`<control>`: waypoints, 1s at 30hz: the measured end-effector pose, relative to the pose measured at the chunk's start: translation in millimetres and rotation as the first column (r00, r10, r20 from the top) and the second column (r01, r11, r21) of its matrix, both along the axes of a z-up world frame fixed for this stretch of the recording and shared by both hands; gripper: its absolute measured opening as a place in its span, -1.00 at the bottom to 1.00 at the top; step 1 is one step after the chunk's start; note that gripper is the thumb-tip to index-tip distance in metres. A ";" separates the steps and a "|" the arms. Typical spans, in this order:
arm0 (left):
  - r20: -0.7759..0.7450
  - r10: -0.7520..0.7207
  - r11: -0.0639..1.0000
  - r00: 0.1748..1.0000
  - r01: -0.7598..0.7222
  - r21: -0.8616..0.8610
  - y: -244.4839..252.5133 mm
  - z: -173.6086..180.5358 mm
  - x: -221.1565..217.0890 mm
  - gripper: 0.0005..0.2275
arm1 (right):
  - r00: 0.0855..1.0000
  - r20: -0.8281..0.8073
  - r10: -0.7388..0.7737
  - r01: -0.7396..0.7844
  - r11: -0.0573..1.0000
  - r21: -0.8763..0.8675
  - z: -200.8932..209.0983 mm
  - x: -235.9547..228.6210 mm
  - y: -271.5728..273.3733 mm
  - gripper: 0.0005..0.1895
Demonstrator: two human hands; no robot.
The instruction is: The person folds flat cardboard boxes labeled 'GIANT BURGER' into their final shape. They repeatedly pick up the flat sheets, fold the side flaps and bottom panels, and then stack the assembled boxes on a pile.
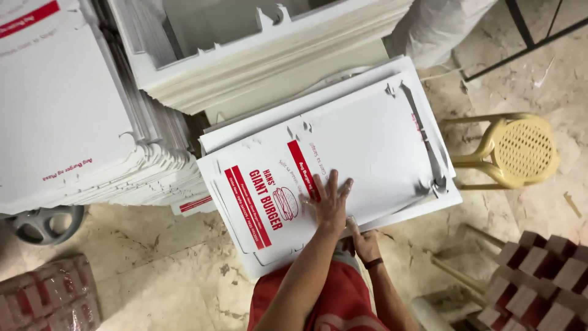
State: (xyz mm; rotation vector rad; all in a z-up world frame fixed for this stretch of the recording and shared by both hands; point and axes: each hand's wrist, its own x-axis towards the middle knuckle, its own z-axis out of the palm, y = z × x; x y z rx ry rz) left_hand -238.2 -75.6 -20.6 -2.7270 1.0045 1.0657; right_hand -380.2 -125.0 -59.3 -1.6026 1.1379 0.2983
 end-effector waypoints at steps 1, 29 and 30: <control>-0.013 -0.009 1.000 1.000 0.010 0.006 -2.1 3.1 3.6 -0.14 | 0.992 0.103 -0.075 0.068 0.996 0.065 -13.6 -2.3 -3.2 -0.40; -0.119 -0.032 0.999 0.992 0.028 -0.033 0.9 -9.8 18.0 -0.18 | 0.960 -0.004 -0.281 0.279 0.951 0.134 51.7 26.3 32.9 -0.34; -0.109 -0.043 0.998 0.993 0.038 -0.044 5.8 -19.9 26.0 -0.18 | 0.957 0.008 -0.290 0.287 0.950 0.125 28.2 21.1 25.9 -0.34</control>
